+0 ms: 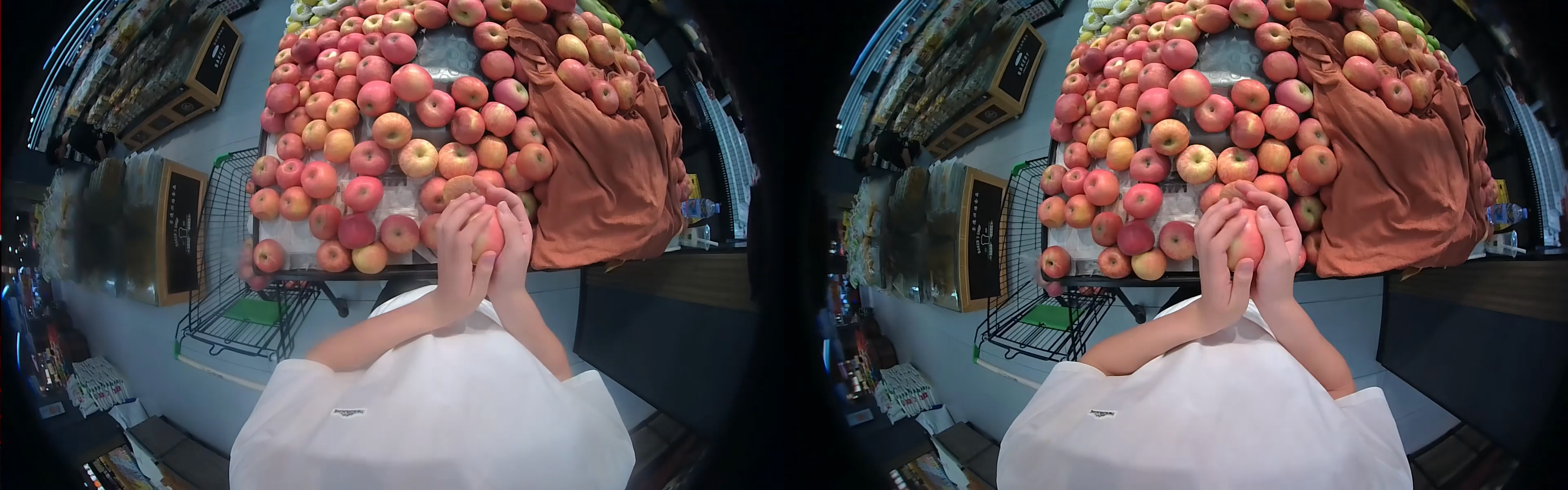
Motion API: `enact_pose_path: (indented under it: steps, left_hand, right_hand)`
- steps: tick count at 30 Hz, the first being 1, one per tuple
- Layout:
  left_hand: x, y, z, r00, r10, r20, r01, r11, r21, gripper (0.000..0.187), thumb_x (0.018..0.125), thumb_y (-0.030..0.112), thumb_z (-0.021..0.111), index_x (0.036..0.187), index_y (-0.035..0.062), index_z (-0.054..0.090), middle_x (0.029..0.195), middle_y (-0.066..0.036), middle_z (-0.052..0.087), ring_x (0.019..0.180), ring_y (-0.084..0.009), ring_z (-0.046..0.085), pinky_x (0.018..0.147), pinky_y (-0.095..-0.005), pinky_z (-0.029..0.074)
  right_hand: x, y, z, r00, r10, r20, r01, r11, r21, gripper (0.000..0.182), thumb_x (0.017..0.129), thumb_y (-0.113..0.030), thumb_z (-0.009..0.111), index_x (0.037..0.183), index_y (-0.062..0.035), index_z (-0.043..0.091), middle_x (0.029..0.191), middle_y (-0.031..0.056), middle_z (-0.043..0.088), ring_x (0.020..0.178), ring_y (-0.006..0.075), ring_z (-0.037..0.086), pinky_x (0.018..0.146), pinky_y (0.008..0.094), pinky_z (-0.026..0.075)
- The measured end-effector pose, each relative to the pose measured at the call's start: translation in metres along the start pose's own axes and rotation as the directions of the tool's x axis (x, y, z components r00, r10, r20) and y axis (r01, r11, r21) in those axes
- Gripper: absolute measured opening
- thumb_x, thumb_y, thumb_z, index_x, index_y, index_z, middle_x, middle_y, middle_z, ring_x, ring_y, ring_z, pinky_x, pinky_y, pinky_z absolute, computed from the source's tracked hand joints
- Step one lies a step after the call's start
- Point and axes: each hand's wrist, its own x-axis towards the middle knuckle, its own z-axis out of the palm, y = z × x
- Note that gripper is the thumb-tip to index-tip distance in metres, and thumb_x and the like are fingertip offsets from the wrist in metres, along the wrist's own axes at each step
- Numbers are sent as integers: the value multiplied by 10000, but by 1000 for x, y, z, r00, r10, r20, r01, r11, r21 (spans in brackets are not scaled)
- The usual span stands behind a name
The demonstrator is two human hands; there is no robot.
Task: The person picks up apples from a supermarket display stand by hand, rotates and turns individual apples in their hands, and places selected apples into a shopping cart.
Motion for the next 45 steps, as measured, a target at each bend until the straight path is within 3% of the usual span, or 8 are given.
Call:
enact_pose_path:
  steps: [4, 10, 11, 14, 28, 35, 41, 45]
  left_hand:
    - [18, -17, -14, 883, 430, 186, -460, 872, 169, 308, 916, 255, 732, 1173, 86, 755, 1275, -123, 707, 1244, -306, 661, 1144, -491, 484]
    - [54, -33, -27, 779, 589, 213, -567, 808, -159, 246, 761, 196, 792, 977, 81, 764, 1066, -88, 761, 981, -278, 754, 901, -431, 629]
    - [55, -32, -28, 766, 603, 222, -579, 798, -168, 245, 745, 192, 796, 960, 80, 760, 1052, -87, 760, 972, -278, 754, 896, -431, 630]
    - [58, -31, -19, 847, 518, 119, -500, 853, -152, 245, 702, 154, 808, 925, 74, 746, 997, -83, 753, 931, -284, 754, 877, -440, 635]
    - [58, -12, -18, 998, -61, 7, 61, 980, -191, 51, 917, 21, 688, 951, 31, 725, 993, -111, 739, 987, -277, 741, 887, -418, 596]
    - [61, -31, -20, 716, -663, 219, 586, 398, -706, 160, 1098, 76, 445, 1135, 12, 587, 1097, -165, 709, 1069, -248, 712, 958, -399, 592]
    - [51, -21, -2, 990, -133, 44, 140, 958, -248, 172, 983, 80, 629, 1150, 39, 641, 1166, -163, 708, 1183, -334, 681, 1013, -469, 573]
    - [46, -32, 1, 938, 273, 215, -294, 953, 73, 444, 798, 181, 844, 1205, 93, 691, 1270, -166, 670, 1237, -422, 646, 1031, -515, 553]
  right_hand:
    - [15, 7, -28, 863, 500, 73, -488, 785, 382, 272, 1121, -253, 429, 1204, -48, 587, 1174, 58, 679, 1072, 164, 661, 930, 295, 536]
    - [9, 22, 42, 585, 656, -477, 300, 371, 879, 312, 1118, -325, 447, 1213, -94, 633, 1046, 35, 691, 899, 156, 710, 643, 294, 611]
    - [11, 23, 30, 639, 628, -445, 174, 445, 878, 311, 1116, -331, 451, 1210, -100, 638, 1035, 31, 692, 880, 154, 712, 621, 289, 614]
    - [24, 23, -57, 847, 530, 37, -524, 821, 227, 296, 1108, -336, 464, 1190, -117, 646, 1019, 18, 691, 846, 147, 707, 607, 264, 604]
    - [5, 37, -8, 997, -75, 20, 77, 993, -92, 366, 1146, -368, 374, 1228, -43, 521, 1168, 71, 562, 1110, 146, 554, 993, 282, 456]
    - [7, 25, -25, 979, -24, 203, 117, 881, -458, 735, 1009, -646, 605, 1382, -21, 505, 1334, 139, 596, 1217, 224, 608, 1041, 377, 514]
    - [12, 26, -27, 972, 216, 92, -223, 973, 61, 712, 1086, -615, 474, 1495, -32, 479, 1391, 131, 585, 1313, 213, 594, 1093, 370, 515]
    - [12, 23, -38, 894, 432, 115, -439, 798, 414, 703, 1131, -619, 296, 1521, -61, 473, 1496, 116, 532, 1371, 234, 569, 1108, 377, 520]
